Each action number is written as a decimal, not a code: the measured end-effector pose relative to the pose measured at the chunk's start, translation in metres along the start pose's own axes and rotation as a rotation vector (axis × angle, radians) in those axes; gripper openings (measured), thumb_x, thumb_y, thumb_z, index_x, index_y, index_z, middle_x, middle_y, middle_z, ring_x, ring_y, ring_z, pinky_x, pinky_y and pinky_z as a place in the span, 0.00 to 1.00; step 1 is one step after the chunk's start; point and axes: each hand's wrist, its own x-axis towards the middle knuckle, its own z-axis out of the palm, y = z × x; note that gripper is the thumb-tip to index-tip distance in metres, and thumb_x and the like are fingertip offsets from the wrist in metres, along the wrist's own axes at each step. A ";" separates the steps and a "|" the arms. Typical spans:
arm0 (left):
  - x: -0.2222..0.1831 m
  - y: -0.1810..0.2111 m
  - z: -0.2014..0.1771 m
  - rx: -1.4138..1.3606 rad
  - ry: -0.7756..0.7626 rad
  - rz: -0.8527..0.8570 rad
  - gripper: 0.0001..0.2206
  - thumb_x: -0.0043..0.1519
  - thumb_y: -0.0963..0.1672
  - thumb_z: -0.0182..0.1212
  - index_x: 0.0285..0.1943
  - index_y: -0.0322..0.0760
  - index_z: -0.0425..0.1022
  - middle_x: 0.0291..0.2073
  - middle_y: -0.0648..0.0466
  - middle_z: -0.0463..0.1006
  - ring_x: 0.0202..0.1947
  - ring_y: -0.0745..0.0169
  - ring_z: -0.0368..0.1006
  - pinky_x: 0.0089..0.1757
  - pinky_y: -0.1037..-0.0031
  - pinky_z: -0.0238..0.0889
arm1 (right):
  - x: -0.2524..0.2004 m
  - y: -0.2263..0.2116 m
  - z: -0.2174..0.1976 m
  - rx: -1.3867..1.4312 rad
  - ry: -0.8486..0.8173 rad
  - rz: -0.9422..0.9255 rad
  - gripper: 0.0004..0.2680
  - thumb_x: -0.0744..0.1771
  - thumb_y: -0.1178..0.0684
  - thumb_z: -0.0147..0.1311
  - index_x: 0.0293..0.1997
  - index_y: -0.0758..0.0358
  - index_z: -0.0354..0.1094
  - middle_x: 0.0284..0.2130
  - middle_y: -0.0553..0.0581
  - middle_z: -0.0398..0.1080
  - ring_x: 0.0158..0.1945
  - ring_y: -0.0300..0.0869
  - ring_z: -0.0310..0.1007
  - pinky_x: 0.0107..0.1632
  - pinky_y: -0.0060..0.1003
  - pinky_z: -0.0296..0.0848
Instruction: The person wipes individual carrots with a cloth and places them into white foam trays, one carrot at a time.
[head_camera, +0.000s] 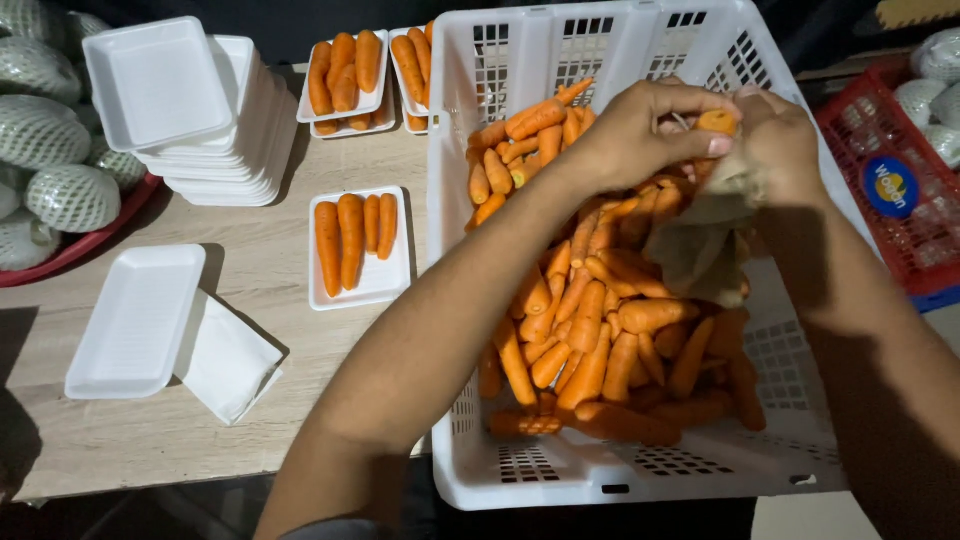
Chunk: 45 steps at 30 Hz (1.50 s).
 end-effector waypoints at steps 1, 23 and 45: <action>0.001 -0.004 -0.002 0.000 -0.002 0.001 0.10 0.59 0.45 0.71 0.49 0.49 0.83 0.42 0.59 0.87 0.36 0.70 0.82 0.44 0.76 0.77 | 0.005 0.004 -0.003 0.001 0.002 -0.001 0.12 0.77 0.47 0.43 0.35 0.49 0.65 0.26 0.46 0.64 0.28 0.34 0.64 0.31 0.31 0.63; -0.001 -0.016 -0.008 -0.264 0.042 -0.081 0.11 0.56 0.45 0.73 0.44 0.41 0.79 0.31 0.59 0.80 0.31 0.68 0.76 0.35 0.78 0.71 | 0.003 -0.008 0.006 -0.142 0.073 0.125 0.14 0.72 0.35 0.48 0.39 0.50 0.70 0.34 0.47 0.73 0.36 0.35 0.69 0.40 0.35 0.67; -0.005 -0.029 -0.032 0.226 0.236 -0.051 0.08 0.58 0.43 0.71 0.44 0.47 0.78 0.39 0.63 0.81 0.36 0.68 0.72 0.43 0.74 0.68 | -0.037 -0.046 0.017 -0.086 -0.165 -0.040 0.14 0.74 0.44 0.36 0.55 0.58 0.69 0.34 0.58 0.78 0.35 0.41 0.78 0.36 0.33 0.73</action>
